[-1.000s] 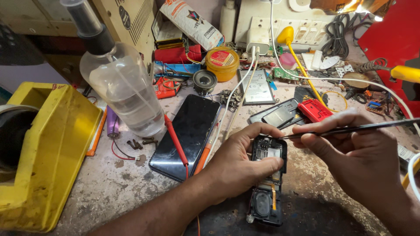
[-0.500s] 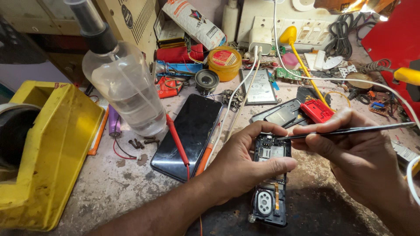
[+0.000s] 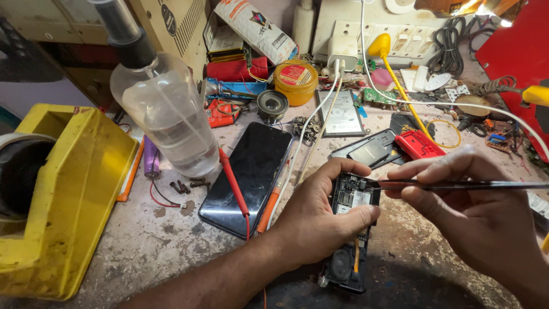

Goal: The person uses a soldering iron to work on a small circuit board, then places the board into a black phone housing. They use tweezers to adjust internal components and connect a ribbon cable. Finally, they attach a red back cover to the phone.

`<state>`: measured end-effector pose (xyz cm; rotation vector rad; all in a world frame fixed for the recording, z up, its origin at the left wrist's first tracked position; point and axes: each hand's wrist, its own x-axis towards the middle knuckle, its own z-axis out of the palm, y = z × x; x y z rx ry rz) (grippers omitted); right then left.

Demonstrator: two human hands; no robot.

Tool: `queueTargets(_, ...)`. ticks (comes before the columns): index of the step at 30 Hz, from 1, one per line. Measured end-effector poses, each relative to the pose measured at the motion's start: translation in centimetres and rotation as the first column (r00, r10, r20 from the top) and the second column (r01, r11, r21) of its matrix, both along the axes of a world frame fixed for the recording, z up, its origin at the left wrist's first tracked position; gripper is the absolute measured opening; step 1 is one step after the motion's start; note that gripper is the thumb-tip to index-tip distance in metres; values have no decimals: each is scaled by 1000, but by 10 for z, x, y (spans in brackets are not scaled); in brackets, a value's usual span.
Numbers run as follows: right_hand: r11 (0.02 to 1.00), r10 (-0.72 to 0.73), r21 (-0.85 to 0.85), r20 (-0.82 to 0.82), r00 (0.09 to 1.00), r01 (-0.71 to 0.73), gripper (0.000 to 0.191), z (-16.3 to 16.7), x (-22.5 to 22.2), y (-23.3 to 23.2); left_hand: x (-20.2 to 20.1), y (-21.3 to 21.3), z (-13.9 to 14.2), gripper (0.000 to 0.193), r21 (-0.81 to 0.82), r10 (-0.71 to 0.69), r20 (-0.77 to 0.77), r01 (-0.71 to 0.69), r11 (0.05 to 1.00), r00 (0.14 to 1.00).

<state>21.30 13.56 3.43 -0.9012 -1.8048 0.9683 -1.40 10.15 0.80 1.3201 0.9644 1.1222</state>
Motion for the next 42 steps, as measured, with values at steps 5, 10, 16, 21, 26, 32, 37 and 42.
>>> queueTargets(5,996,-79,-29,5,997,79,21,1,-5,-1,-1,0,3,43,8,-22,20,22,1000,1000)
queueTargets(10,994,-104,-29,62,993,106,17,3,-4,3,0,0,1,43,8,-35,38,35,999,999)
queueTargets(16,988,-68,-141,-33,997,63,14,2,-3,9,0,2,-2,42,2,-48,113,48,999,992)
queueTargets(21,994,-23,-107,-18,1000,21,19,2,-4,9,1,4,-3,42,-68,-45,160,56,996,986)
queueTargets(26,995,95,-8,-96,991,-97,21,8,-5,6,1,3,-3,44,35,3,4,-3,999,1000)
queueTargets(32,983,-168,-68,64,984,173,17,6,-9,5,0,3,-2,47,21,-33,4,33,999,999)
queueTargets(37,975,-75,-218,-189,979,32,12,0,-3,10,1,2,-2,47,27,-34,-4,34,999,999)
queueTargets(42,952,-30,-299,-296,955,-63,13,-7,3,15,0,3,-4,46,48,-24,-21,25,999,999)
